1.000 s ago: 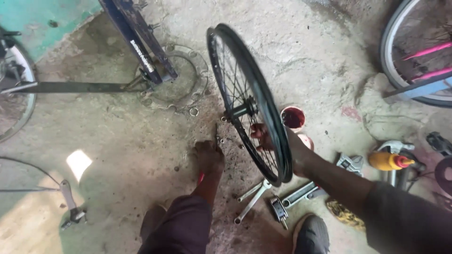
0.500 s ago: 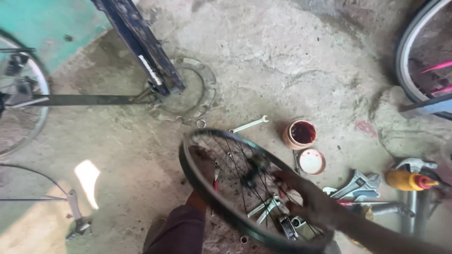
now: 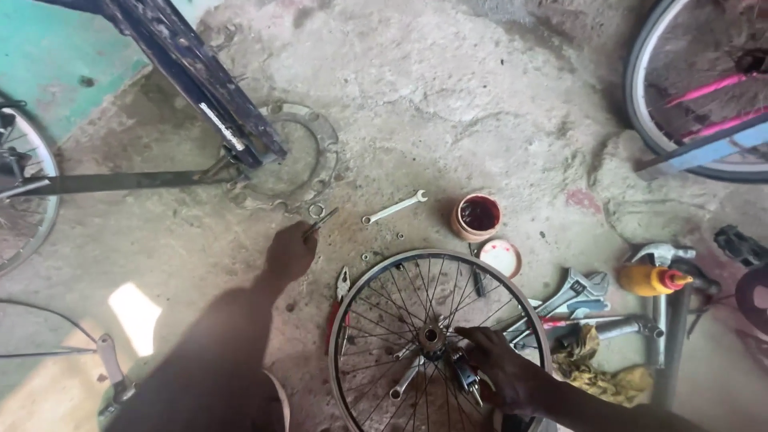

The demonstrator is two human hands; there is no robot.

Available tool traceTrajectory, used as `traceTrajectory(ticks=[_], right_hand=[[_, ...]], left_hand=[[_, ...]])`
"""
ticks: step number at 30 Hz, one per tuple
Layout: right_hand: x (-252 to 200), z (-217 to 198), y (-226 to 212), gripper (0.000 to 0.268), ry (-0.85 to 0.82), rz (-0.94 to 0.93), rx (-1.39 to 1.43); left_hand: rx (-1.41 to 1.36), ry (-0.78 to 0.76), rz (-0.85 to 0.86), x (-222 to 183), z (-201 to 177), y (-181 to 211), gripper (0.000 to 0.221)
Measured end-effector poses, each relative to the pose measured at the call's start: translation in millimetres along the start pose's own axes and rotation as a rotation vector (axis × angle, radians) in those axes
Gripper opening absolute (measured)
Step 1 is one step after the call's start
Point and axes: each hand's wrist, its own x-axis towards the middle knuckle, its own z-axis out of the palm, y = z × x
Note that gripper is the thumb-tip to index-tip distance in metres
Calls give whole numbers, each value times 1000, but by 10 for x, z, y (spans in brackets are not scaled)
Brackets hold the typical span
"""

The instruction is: Cleaning, greasing, and reassembling the axle components of a bicycle wheel.

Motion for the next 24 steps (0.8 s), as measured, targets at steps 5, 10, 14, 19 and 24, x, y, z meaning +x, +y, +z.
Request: traceTrajectory(ticks=[5,10,14,19,24], right_hand=[[-93,266,-47,66,134,66,-6],[-122,698,176,63,192,10,-207],[-59,427,117,16,77,-42,-171],[103,-400,54,16,-125,340,117],[-12,-447,264,10,256,320,196]], left_hand=[[439,-554,418,352,-369,576,21],[434,-618,435,185,-371,1045,14],[408,-359,230,133,387,838,15],[94,-226,70,189,1318,594,33],[71,-177,143,122,1765,711,30]])
